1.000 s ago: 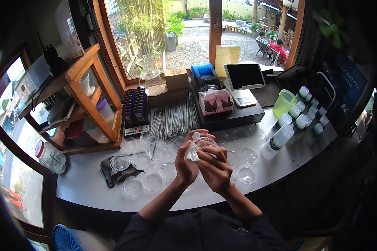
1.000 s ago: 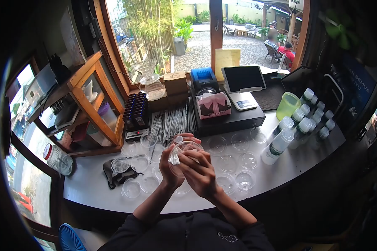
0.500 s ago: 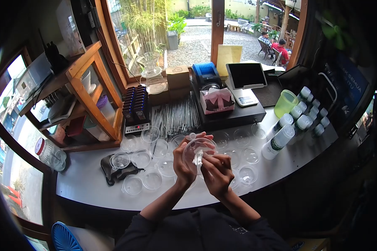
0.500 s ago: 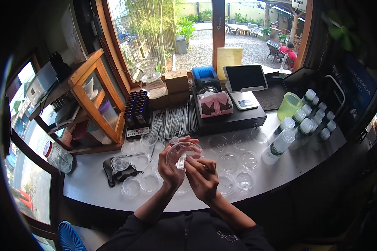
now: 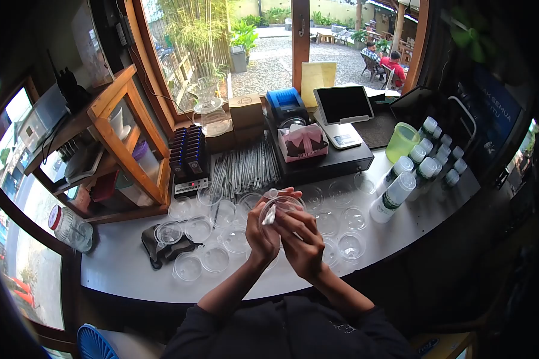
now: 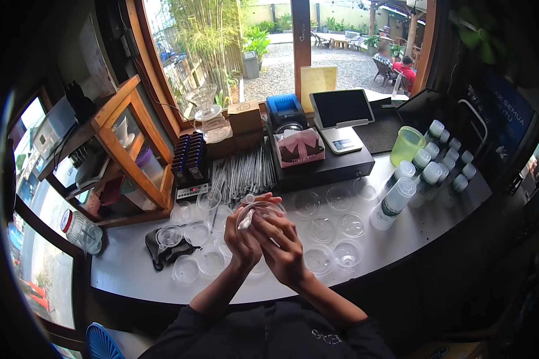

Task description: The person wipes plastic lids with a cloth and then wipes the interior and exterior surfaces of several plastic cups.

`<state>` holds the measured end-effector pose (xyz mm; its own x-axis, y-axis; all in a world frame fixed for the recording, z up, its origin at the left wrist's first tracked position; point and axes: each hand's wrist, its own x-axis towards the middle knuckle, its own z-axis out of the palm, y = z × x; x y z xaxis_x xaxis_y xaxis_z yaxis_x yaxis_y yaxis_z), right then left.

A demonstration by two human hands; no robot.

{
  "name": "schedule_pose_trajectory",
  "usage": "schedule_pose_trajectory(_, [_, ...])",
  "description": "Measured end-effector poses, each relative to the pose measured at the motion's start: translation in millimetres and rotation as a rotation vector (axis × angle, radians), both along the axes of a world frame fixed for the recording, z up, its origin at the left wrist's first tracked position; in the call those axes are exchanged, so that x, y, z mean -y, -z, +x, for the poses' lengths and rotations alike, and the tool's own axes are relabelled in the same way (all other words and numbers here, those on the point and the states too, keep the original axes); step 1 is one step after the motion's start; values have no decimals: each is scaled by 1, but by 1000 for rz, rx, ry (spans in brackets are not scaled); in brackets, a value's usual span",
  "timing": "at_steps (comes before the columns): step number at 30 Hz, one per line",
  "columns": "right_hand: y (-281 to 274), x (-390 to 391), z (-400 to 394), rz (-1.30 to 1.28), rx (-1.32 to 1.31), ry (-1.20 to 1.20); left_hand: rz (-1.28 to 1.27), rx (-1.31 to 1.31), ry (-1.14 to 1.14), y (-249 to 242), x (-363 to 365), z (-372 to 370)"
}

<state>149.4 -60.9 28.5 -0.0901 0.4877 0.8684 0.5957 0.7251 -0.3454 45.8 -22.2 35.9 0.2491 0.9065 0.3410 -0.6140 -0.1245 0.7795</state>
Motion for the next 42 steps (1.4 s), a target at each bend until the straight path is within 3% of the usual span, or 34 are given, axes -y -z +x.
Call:
schedule_pose_trajectory(6, [-1,0,19,-198,58,-305,-145,62,33,7,-5,-1])
schedule_pose_trajectory(10, [-22,-6,45,-135,173,-160,-132,42,49,9,-5,5])
schedule_pose_trajectory(13, [-30,7,46,-105,-228,-2,-79,45,45,5,-7,5])
schedule_pose_trajectory(14, [-31,11,42,-84,-228,0,-71,46,37,4,-7,4])
schedule_pose_trajectory(18, [-3,24,21,-184,51,-136,13,51,53,4,-7,1])
schedule_pose_trajectory(21, [7,24,15,-109,83,-114,99,18,-3,-2,-6,-1])
schedule_pose_trajectory(29, [1,16,25,-104,203,-12,31,24,-51,-2,2,5])
schedule_pose_trajectory(33, [-8,6,42,17,-40,158,33,22,-75,-8,3,10])
schedule_pose_trajectory(35, [-14,9,47,-36,-424,234,43,7,-120,-12,1,8])
schedule_pose_trajectory(37, [-14,11,42,-66,-569,185,41,11,-129,-9,-2,4])
schedule_pose_trajectory(42, [3,25,14,-109,-166,88,100,-10,-176,-10,1,6])
